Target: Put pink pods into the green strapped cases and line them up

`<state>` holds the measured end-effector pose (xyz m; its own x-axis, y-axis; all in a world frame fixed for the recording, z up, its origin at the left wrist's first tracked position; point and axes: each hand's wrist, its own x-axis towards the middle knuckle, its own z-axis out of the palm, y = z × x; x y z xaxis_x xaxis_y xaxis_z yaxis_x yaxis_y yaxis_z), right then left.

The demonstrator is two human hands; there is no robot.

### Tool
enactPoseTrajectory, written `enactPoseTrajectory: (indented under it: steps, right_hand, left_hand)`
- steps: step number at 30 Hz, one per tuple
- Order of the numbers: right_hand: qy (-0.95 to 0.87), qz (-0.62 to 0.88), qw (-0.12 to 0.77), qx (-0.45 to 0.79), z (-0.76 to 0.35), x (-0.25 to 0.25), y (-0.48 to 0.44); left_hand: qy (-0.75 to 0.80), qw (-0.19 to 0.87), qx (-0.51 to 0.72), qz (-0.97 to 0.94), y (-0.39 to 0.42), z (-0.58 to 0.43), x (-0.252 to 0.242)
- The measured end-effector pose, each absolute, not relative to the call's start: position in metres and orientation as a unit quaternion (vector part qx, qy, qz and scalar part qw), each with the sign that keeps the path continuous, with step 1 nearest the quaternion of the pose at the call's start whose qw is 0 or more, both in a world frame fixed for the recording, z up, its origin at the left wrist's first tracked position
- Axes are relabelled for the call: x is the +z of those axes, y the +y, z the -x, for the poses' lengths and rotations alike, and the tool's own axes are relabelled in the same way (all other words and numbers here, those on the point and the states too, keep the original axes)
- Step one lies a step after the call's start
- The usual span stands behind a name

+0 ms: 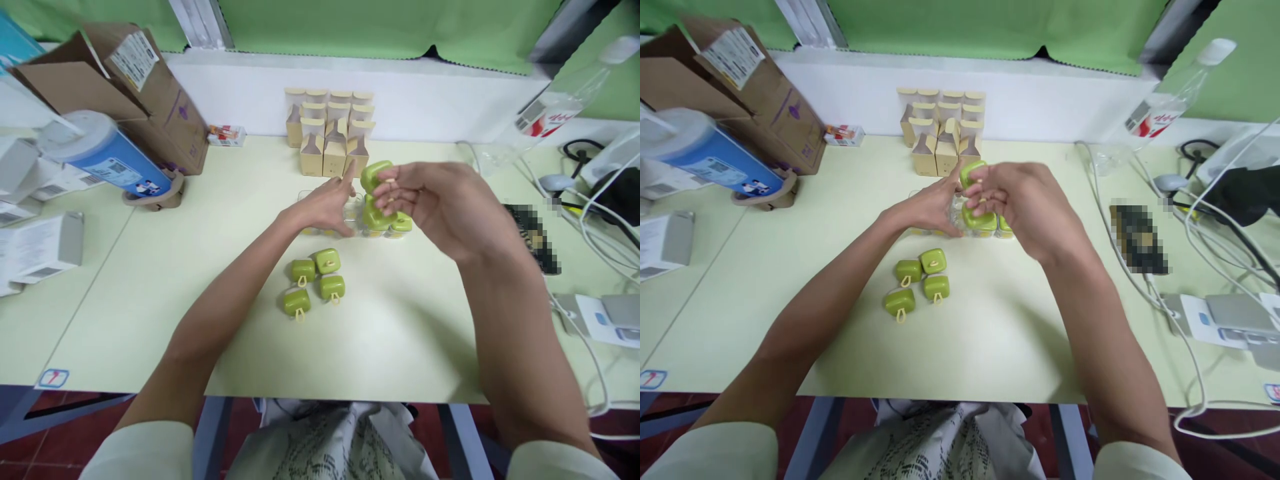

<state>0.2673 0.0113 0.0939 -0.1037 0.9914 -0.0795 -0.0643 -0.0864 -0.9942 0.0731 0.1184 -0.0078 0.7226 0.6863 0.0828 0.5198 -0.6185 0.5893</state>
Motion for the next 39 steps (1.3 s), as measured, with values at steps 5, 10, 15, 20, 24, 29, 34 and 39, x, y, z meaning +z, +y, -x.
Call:
enactPoseTrajectory:
  steps: [5, 10, 15, 20, 24, 29, 34, 39]
  right_hand:
    - [-0.440, 0.507, 0.458, 0.582, -0.261, 0.052, -0.031]
    - [-0.427, 0.507, 0.406, 0.629, -0.261, 0.029, -0.045]
    - [-0.395, 0.487, 0.330, 0.706, -0.270, 0.038, -0.058]
    - [-0.408, 0.531, 0.311, 0.674, -0.297, 0.064, -0.039]
    - [-0.409, 0.516, 0.422, 0.623, -0.313, 0.077, 0.010]
    - [-0.380, 0.520, 0.396, 0.654, -0.309, 0.063, 0.050]
    - [-0.369, 0.522, 0.426, 0.641, -0.311, 0.055, 0.055]
    - [-0.374, 0.526, 0.389, 0.657, -0.306, 0.052, 0.058]
  left_hand:
    - [0.370, 0.245, 0.104, -0.890, 0.114, -0.076, -0.001]
    - [0.344, 0.236, 0.115, -0.901, 0.122, -0.075, -0.013]
    - [0.327, 0.237, 0.133, -0.905, 0.126, -0.075, -0.021]
    - [0.331, 0.281, 0.138, -0.890, 0.119, -0.074, -0.006]
    - [0.317, 0.276, 0.162, -0.893, 0.110, -0.083, 0.006]
    - [0.325, 0.251, 0.154, -0.899, 0.107, -0.110, -0.003]
    - [0.327, 0.243, 0.179, -0.896, 0.114, -0.120, -0.013]
    - [0.319, 0.265, 0.203, -0.887, 0.117, -0.118, -0.016]
